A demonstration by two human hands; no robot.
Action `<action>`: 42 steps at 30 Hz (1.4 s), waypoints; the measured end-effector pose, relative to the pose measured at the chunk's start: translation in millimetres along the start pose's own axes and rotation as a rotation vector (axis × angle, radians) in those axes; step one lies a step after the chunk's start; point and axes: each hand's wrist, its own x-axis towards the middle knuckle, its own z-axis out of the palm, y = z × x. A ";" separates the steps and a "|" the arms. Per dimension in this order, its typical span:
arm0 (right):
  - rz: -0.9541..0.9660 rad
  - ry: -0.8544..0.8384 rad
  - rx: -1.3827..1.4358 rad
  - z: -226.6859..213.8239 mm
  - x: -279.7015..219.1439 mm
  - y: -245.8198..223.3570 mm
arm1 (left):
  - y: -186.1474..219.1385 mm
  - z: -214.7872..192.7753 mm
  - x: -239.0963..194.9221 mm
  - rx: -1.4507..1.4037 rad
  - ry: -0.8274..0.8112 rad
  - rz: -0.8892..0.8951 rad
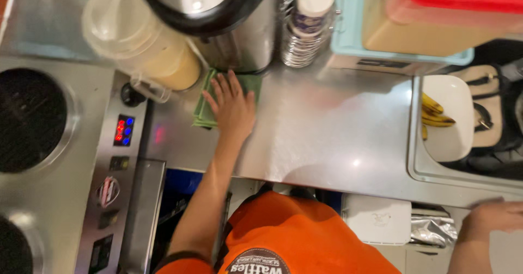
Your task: The person smooths a yellow paste in a metal container using a spatula, then wipes the stainless steel countertop with a green cloth. They scoop a white creamy substance from a large bucket into a metal container and spread it evenly.
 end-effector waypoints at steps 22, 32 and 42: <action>0.020 0.027 -0.376 -6.9 5.2 43.8 | -11.0 0.9 -10.5 0.135 -0.208 0.224; -0.403 -0.487 0.127 94.6 -15.5 -88.8 | 139.2 43.6 16.1 -1.236 -0.385 -0.120; -0.041 -0.919 0.138 211.3 -43.8 -218.4 | 184.6 68.9 68.5 -1.594 -0.253 -0.192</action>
